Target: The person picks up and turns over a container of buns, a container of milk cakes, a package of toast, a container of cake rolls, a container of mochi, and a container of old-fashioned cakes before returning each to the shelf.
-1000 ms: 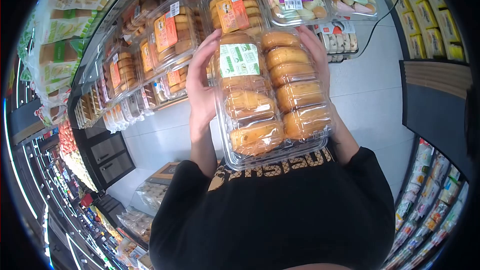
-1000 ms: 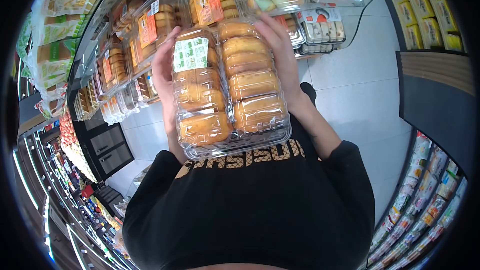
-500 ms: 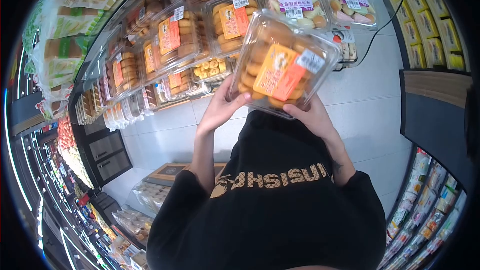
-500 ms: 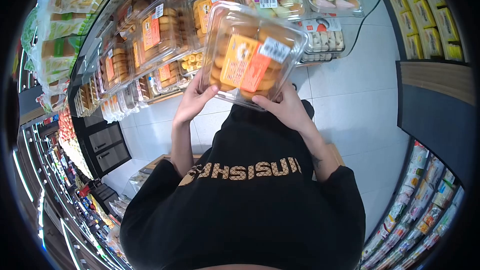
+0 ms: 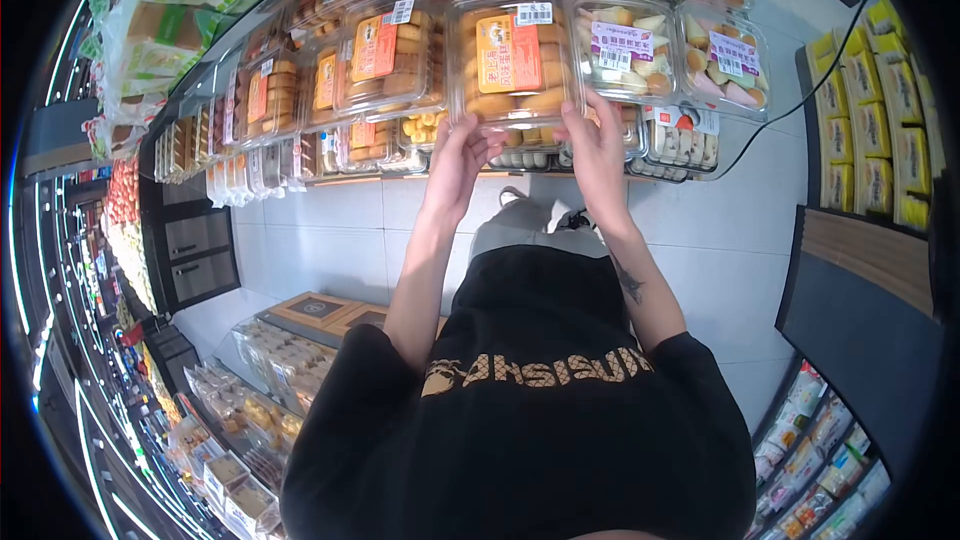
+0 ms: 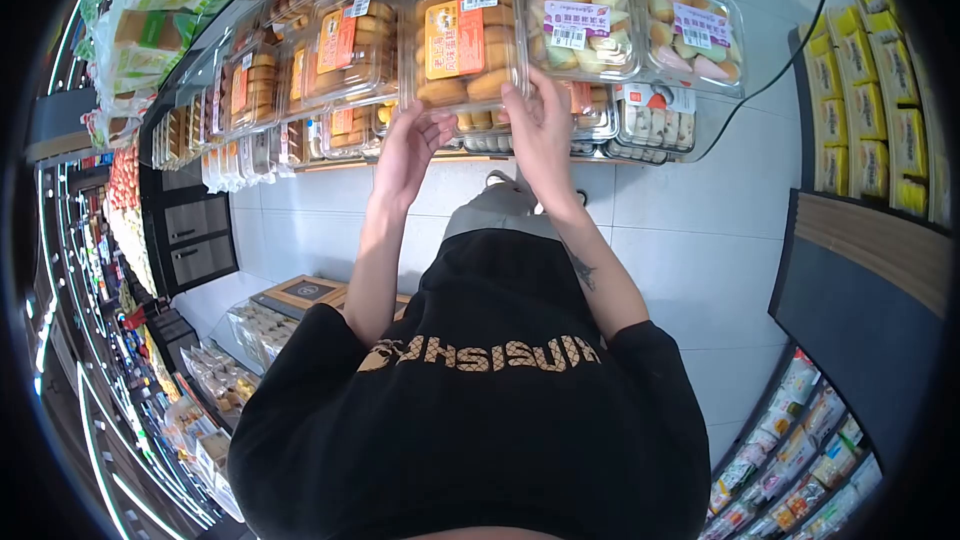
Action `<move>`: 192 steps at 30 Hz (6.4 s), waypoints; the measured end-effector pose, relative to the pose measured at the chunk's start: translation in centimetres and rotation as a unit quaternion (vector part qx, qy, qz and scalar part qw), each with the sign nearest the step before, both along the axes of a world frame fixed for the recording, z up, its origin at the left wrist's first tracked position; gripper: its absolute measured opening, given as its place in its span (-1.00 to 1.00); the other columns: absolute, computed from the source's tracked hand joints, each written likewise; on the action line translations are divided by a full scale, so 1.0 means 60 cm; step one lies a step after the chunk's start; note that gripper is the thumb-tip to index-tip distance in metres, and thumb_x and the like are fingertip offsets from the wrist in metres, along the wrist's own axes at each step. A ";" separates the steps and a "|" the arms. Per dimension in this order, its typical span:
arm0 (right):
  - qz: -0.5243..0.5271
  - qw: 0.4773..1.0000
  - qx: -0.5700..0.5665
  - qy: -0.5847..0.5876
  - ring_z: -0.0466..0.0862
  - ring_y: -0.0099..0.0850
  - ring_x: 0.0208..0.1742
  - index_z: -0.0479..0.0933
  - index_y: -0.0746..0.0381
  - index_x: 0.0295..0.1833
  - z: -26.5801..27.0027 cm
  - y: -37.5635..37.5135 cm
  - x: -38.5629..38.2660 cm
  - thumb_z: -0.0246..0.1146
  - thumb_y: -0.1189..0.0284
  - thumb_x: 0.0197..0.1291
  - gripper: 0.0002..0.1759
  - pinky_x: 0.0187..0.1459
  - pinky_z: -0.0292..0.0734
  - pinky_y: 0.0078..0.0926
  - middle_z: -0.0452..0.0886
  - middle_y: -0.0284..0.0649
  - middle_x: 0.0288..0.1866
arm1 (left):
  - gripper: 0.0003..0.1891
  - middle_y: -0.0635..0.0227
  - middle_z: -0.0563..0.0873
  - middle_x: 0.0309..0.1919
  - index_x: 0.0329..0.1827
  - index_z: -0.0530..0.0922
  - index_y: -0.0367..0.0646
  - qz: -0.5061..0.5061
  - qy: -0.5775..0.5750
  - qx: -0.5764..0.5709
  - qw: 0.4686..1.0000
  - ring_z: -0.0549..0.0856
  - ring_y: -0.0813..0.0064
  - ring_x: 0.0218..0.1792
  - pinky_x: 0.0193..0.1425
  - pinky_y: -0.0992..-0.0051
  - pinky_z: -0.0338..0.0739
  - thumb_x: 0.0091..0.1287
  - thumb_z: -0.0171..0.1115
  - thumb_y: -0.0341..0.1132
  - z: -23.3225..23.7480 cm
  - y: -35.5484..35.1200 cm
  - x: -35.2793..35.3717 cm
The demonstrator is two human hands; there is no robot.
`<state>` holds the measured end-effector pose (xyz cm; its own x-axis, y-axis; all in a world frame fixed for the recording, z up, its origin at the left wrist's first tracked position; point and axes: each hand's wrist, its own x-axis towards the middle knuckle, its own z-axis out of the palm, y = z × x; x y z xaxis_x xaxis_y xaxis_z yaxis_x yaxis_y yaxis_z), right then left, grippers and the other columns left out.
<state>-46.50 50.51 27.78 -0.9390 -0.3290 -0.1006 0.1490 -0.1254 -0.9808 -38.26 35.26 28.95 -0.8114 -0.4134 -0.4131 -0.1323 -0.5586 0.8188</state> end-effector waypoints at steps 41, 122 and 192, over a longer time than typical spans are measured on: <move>0.339 0.746 0.568 0.082 0.58 -0.20 -0.19 0.56 0.29 -0.26 -0.574 0.054 0.345 0.04 0.23 0.04 -0.64 -0.12 0.42 -0.33 0.59 0.02 -0.30 | -0.67 0.10 0.64 -0.15 -0.17 0.56 -0.19 0.022 -0.448 -0.158 0.880 0.64 0.22 -0.16 -0.04 0.40 0.49 0.13 0.02 -0.17 -0.530 -0.033 0.809; 0.251 0.954 0.158 0.049 0.29 -0.20 0.24 0.08 0.45 0.25 0.043 -1.765 0.658 0.33 0.13 -0.07 -0.09 0.18 0.23 -0.44 0.25 0.11 0.18 | -0.76 0.35 0.37 -0.10 -0.01 0.31 -0.18 0.322 -0.056 -0.267 0.906 0.40 0.55 -0.06 0.10 0.46 0.30 0.33 -0.01 -0.30 -0.010 -1.612 0.718; -0.070 0.954 -0.251 -0.148 0.32 -0.47 0.19 0.16 0.20 0.25 -0.001 -1.110 0.901 0.12 0.06 0.15 -0.34 0.12 0.27 -0.41 0.31 -0.28 0.19 | -0.11 0.24 0.43 -0.05 0.32 0.09 -0.19 -0.250 0.047 -0.309 0.916 0.49 0.42 -0.02 0.03 0.46 0.39 -0.08 0.44 -0.35 0.076 -1.217 0.883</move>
